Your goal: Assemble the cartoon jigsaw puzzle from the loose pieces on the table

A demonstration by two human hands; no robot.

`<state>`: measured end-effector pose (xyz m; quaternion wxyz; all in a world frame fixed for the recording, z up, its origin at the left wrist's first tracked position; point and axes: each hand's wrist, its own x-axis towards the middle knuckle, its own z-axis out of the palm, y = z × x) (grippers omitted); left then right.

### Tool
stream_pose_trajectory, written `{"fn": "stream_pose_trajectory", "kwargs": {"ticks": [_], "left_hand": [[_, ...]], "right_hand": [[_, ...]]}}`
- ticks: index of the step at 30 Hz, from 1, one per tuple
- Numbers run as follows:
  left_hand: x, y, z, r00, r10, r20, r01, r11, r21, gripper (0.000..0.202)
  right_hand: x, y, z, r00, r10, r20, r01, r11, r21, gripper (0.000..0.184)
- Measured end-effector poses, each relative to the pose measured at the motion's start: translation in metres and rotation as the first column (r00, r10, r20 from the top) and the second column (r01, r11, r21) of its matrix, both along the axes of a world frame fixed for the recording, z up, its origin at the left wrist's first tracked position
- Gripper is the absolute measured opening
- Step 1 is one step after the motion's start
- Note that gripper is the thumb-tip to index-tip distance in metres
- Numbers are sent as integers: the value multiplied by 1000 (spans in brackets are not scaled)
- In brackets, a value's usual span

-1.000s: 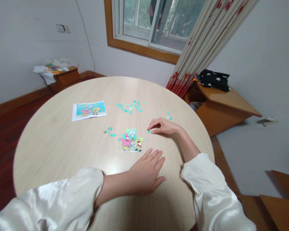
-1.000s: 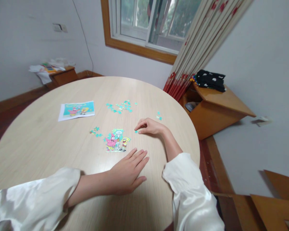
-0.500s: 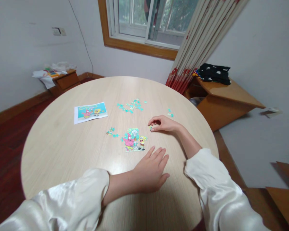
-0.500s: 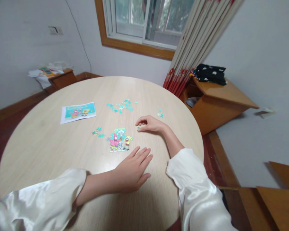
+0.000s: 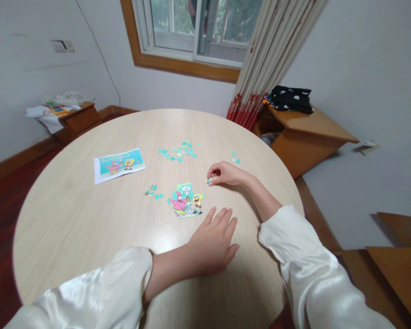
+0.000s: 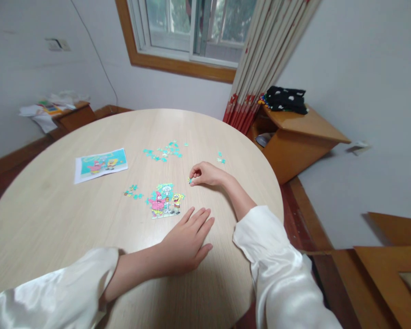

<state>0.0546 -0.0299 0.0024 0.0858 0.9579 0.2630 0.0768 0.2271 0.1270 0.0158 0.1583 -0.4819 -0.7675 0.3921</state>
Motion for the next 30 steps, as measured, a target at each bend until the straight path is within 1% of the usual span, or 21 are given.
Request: {"fn": "stream_pose_trajectory", "kwargs": {"ticks": [5,8,11,14,17,19,21,24,27,30], "left_hand": [[1,0,-1,1000,-5,-12,5,1000,-4,57],[1,1,-2,1000,-4,-15,4,1000,-3,57],[1,0,-3,1000,-7,0,7,1000,4,57],[0,0,-4,1000,-10,19,10,1000,13,57],[0,0,-5,1000,-16,27,16,1000,15,56],[0,0,-6,999,-21,24,20,1000,11,57],[0,0,-7,1000,-21,21,21,1000,2,57],[0,0,-7,1000,-16,26,17,1000,-13,58],[0,0,-6,1000,-10,21,11,1000,-25,57],[0,0,-5,1000,-13,9,13,999,-33,58]], "right_hand": [[-1,-2,1,1000,-11,-3,11,1000,-17,28],[-1,-4,2,999,-30,-32,29,999,-28,28],[-4,-6,4,991,-76,-114,64,992,-106,29],[-13,-12,8,969,-120,-217,80,980,-184,31],[-29,-24,15,947,-111,-303,37,970,-241,30],[-40,-34,19,934,-74,-349,-33,956,-291,30],[-49,-44,19,934,-57,-354,-61,948,-312,27],[-56,-52,18,951,-54,-306,-49,946,-319,19],[-58,-54,16,956,-70,-284,-23,950,-312,15],[-59,-54,15,948,-85,-306,-14,952,-306,16]]}}
